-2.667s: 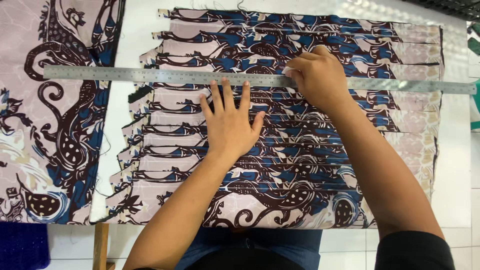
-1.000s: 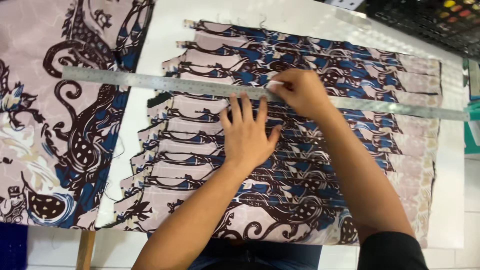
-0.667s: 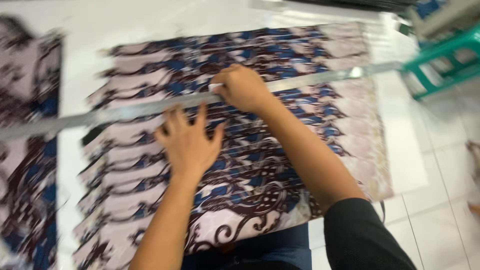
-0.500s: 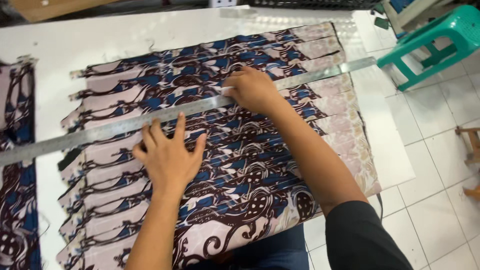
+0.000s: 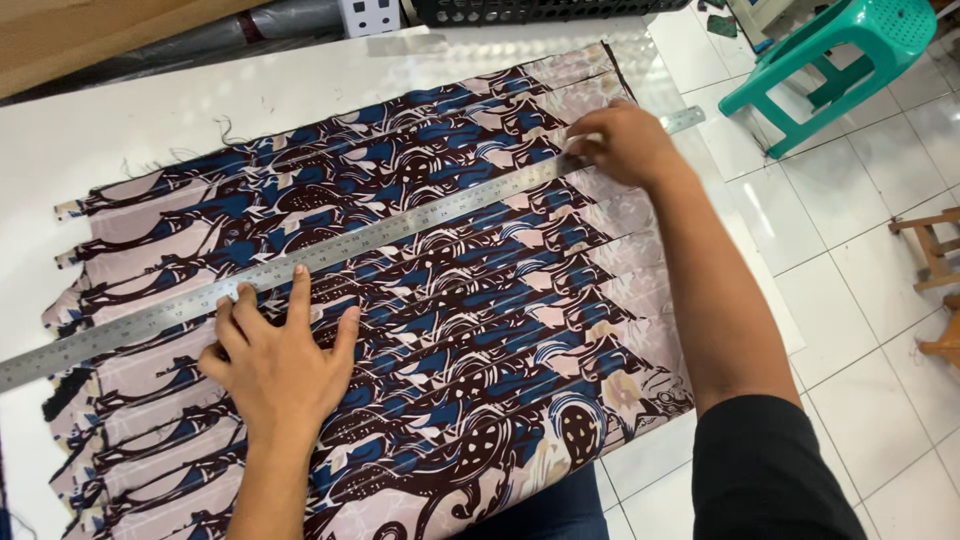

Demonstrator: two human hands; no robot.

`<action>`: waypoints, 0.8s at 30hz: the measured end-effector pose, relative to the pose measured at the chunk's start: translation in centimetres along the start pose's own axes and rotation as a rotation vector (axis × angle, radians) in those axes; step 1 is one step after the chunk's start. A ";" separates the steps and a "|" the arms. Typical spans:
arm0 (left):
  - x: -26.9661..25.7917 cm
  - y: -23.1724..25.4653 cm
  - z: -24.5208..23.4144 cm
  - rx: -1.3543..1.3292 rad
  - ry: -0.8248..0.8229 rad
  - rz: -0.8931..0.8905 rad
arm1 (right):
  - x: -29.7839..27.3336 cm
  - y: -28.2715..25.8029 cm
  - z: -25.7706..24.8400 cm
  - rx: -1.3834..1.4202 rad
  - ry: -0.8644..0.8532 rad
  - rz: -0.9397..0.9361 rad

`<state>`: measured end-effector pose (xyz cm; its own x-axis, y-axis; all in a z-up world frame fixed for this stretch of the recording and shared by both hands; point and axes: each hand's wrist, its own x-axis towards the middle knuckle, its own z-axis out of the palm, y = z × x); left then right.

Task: The person uses a metal ruler and white chalk to mark straight lines across a stack of patterned fabric pieces on a table. They repeatedly reposition the ruler and draw lines along its edge to create evenly spaced markings.

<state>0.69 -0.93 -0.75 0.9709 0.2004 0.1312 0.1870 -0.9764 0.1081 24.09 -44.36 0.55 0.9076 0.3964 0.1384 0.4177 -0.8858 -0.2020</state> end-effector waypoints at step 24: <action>-1.1 -1.2 1.4 -0.007 0.125 0.099 | -8.2 -18.2 4.1 0.261 0.342 0.035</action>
<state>-0.44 -0.06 -2.42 0.9584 0.1117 0.2628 0.0895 -0.9914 0.0950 9.17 -30.52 -0.85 0.8734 0.2256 0.4315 0.4236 -0.7891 -0.4448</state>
